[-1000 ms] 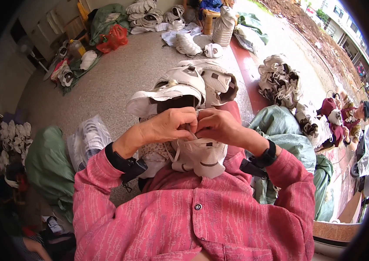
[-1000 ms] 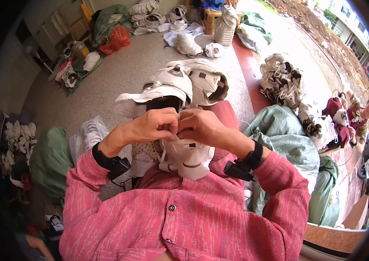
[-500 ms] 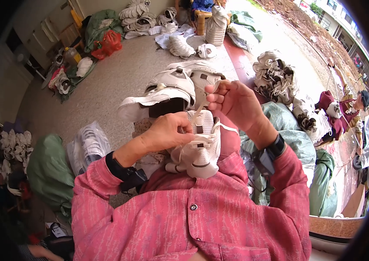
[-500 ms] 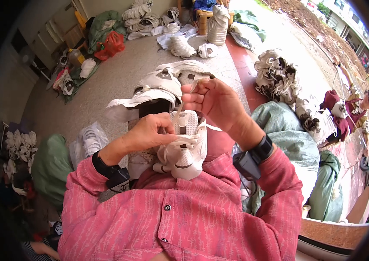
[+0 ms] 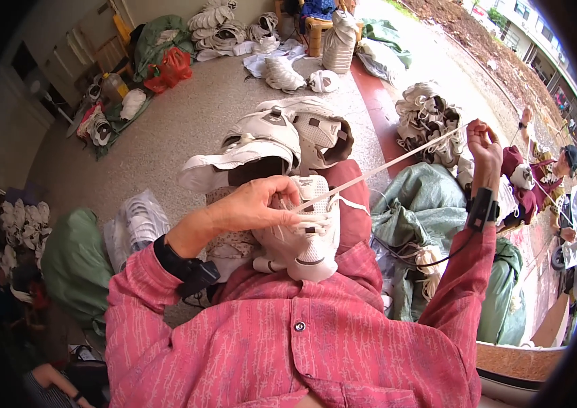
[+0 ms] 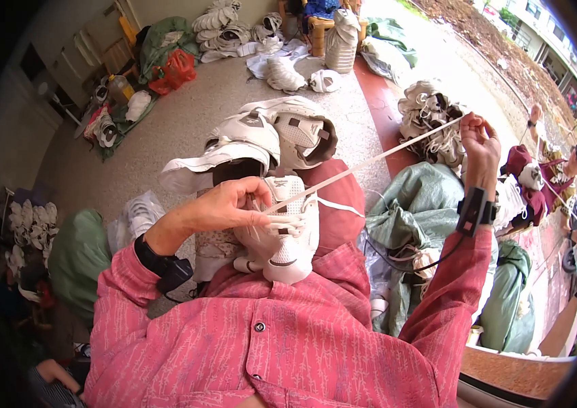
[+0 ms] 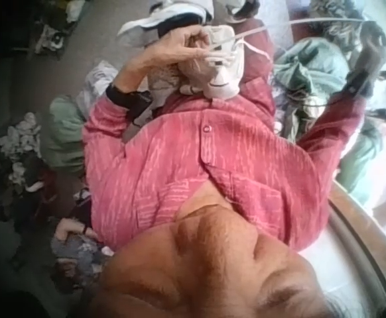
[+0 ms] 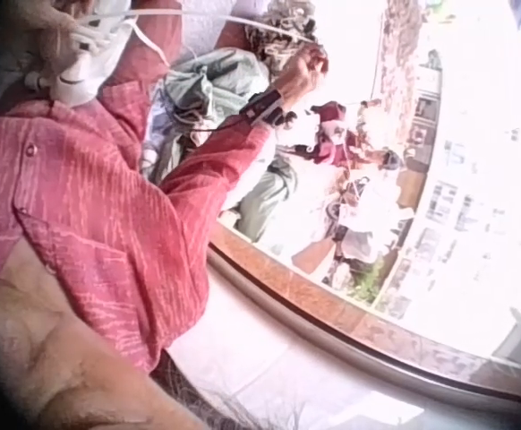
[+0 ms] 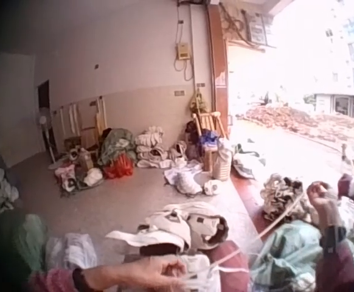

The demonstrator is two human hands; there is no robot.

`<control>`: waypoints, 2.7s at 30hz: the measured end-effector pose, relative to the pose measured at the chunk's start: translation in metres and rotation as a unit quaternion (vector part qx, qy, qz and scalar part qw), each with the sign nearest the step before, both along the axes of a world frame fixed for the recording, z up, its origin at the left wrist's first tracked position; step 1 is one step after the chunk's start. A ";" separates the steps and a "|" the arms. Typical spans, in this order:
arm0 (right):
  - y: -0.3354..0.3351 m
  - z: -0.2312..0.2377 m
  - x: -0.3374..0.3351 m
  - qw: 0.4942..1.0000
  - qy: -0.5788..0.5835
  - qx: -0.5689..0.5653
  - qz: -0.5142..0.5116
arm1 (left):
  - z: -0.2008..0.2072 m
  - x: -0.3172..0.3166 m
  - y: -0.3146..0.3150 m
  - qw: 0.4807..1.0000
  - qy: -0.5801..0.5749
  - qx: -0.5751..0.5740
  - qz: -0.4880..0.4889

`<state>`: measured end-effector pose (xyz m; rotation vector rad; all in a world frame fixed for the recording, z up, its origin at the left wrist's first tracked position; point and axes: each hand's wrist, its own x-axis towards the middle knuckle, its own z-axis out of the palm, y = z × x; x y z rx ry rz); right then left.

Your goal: The recorder is threading long white laces through the eyelets of cream-colored shoe uppers.

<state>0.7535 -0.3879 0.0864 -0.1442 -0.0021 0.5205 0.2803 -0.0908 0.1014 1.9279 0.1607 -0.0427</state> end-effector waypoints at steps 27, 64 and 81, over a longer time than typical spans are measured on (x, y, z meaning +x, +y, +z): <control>0.043 -0.016 -0.256 0.841 -0.414 -0.234 0.258 | -0.009 0.016 -0.005 0.993 -0.061 -0.101 -0.013; 0.098 -0.031 -0.320 0.479 -0.734 -0.476 -0.075 | -0.007 -0.012 -0.026 0.918 -0.260 0.285 0.094; 0.123 -0.020 -0.307 0.518 -0.720 -0.447 0.116 | -0.009 -0.008 -0.028 0.862 -0.190 0.452 0.127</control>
